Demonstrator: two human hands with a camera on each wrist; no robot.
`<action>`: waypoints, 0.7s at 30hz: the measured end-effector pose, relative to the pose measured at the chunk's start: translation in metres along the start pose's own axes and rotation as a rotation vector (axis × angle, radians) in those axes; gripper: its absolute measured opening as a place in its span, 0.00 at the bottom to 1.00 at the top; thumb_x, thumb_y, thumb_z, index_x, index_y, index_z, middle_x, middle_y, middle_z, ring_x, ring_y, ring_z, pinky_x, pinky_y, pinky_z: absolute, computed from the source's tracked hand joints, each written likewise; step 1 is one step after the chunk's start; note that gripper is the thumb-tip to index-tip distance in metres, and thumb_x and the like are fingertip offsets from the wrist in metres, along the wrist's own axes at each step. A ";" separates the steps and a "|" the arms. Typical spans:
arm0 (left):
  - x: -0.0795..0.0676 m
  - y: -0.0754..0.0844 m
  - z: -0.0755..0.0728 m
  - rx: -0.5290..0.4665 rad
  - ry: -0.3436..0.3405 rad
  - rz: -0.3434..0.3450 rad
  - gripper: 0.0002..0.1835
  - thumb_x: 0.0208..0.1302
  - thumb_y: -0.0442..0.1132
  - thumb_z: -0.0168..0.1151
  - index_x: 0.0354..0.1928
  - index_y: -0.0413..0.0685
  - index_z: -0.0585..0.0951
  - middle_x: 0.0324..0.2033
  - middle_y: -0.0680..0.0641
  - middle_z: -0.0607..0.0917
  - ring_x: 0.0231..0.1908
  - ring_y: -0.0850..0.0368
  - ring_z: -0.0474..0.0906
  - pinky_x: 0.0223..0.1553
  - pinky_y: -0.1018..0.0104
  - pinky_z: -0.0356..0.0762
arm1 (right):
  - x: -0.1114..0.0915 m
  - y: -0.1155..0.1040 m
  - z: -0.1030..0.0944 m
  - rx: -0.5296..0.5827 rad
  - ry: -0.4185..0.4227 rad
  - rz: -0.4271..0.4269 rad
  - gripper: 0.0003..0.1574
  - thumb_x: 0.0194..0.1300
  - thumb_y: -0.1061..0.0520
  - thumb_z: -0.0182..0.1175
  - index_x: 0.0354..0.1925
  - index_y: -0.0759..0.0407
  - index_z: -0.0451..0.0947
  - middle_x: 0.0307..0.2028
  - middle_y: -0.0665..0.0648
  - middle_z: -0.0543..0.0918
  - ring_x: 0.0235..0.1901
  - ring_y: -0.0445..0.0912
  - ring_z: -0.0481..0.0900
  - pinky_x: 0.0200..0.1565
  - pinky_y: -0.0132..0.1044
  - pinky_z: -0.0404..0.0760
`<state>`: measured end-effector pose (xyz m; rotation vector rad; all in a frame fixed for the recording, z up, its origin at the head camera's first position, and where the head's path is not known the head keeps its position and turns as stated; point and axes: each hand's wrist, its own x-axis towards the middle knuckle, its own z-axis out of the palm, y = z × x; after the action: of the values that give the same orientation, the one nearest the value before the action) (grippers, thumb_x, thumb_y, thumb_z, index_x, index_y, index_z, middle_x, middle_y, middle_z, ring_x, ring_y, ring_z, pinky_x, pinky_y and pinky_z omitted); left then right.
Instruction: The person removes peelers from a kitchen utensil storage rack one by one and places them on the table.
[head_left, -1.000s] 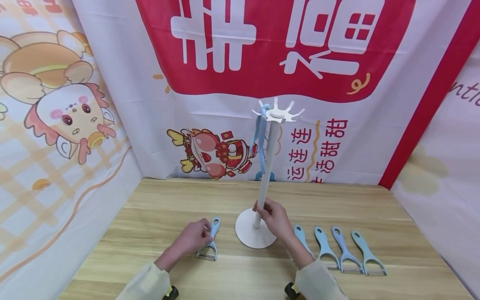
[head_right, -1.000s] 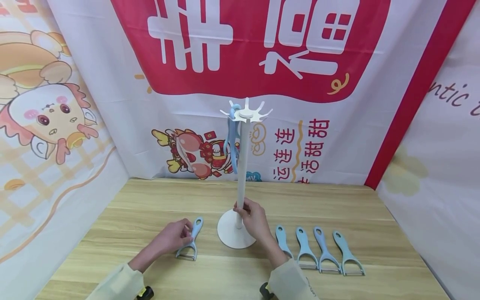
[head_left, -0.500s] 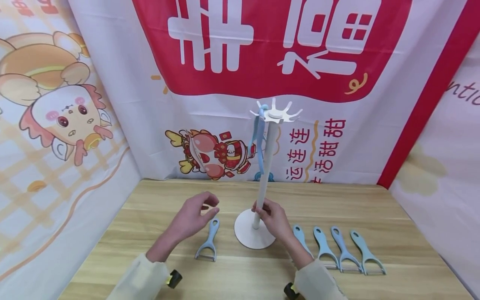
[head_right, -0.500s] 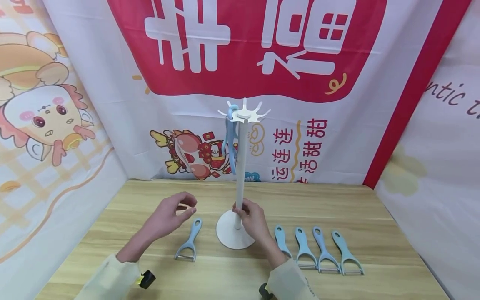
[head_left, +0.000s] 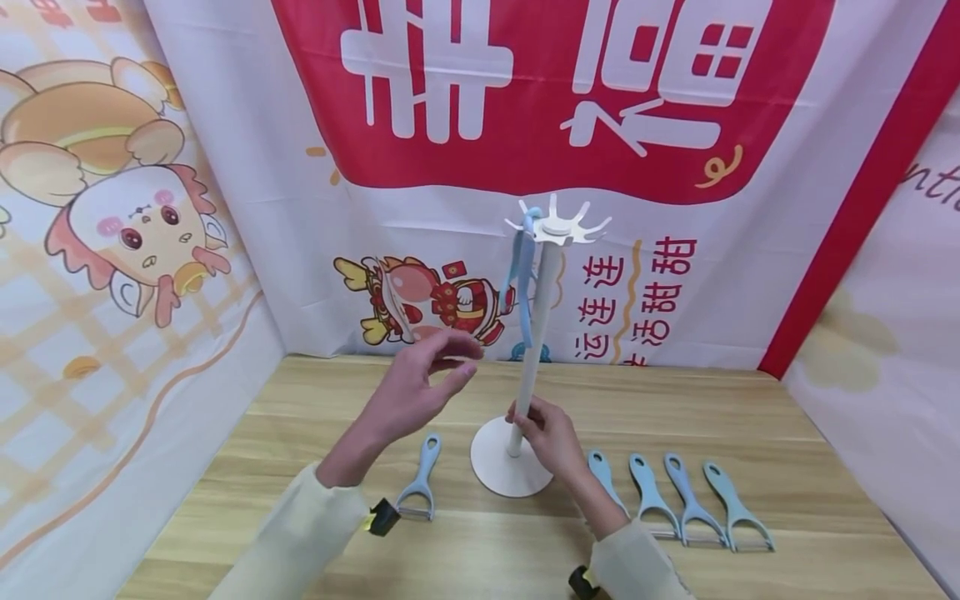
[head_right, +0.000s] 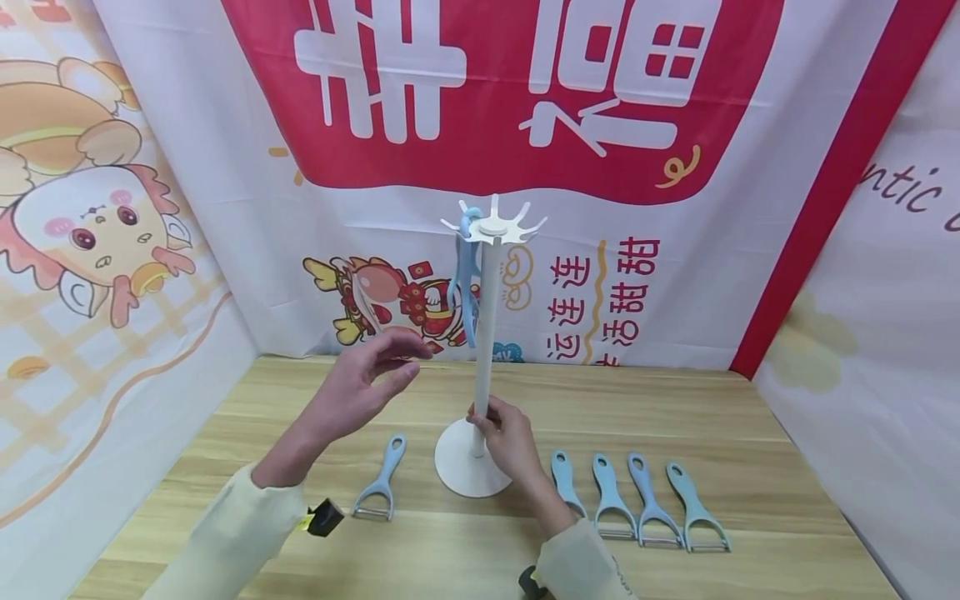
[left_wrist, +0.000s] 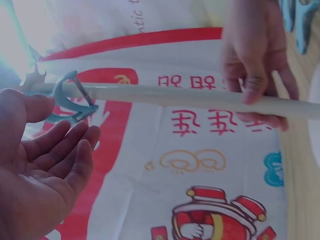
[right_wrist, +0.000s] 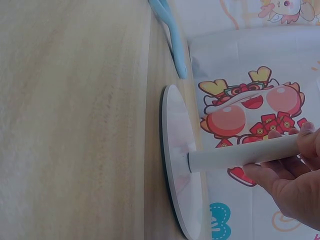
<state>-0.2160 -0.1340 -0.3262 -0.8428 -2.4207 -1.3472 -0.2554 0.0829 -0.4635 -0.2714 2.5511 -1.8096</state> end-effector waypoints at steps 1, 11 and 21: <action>0.004 0.003 0.000 -0.016 0.008 0.022 0.16 0.71 0.37 0.61 0.58 0.44 0.77 0.51 0.45 0.84 0.53 0.52 0.82 0.57 0.60 0.83 | 0.000 0.000 0.000 0.000 -0.001 0.000 0.07 0.72 0.62 0.56 0.45 0.59 0.80 0.43 0.55 0.86 0.51 0.50 0.83 0.57 0.48 0.83; 0.036 0.030 0.002 -0.111 0.092 0.104 0.19 0.71 0.36 0.61 0.62 0.44 0.74 0.55 0.44 0.82 0.57 0.51 0.81 0.58 0.58 0.82 | 0.000 -0.002 0.000 0.000 0.007 -0.002 0.07 0.73 0.62 0.55 0.45 0.57 0.80 0.44 0.55 0.86 0.52 0.50 0.83 0.58 0.49 0.83; 0.056 0.037 0.007 -0.133 0.118 0.120 0.24 0.71 0.37 0.60 0.67 0.43 0.71 0.62 0.44 0.79 0.62 0.51 0.78 0.63 0.59 0.78 | -0.001 -0.002 0.000 0.013 0.010 0.004 0.07 0.73 0.63 0.55 0.44 0.57 0.80 0.43 0.56 0.86 0.51 0.50 0.83 0.57 0.49 0.83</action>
<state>-0.2383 -0.0923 -0.2780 -0.8980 -2.1760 -1.4802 -0.2537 0.0821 -0.4619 -0.2584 2.5439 -1.8298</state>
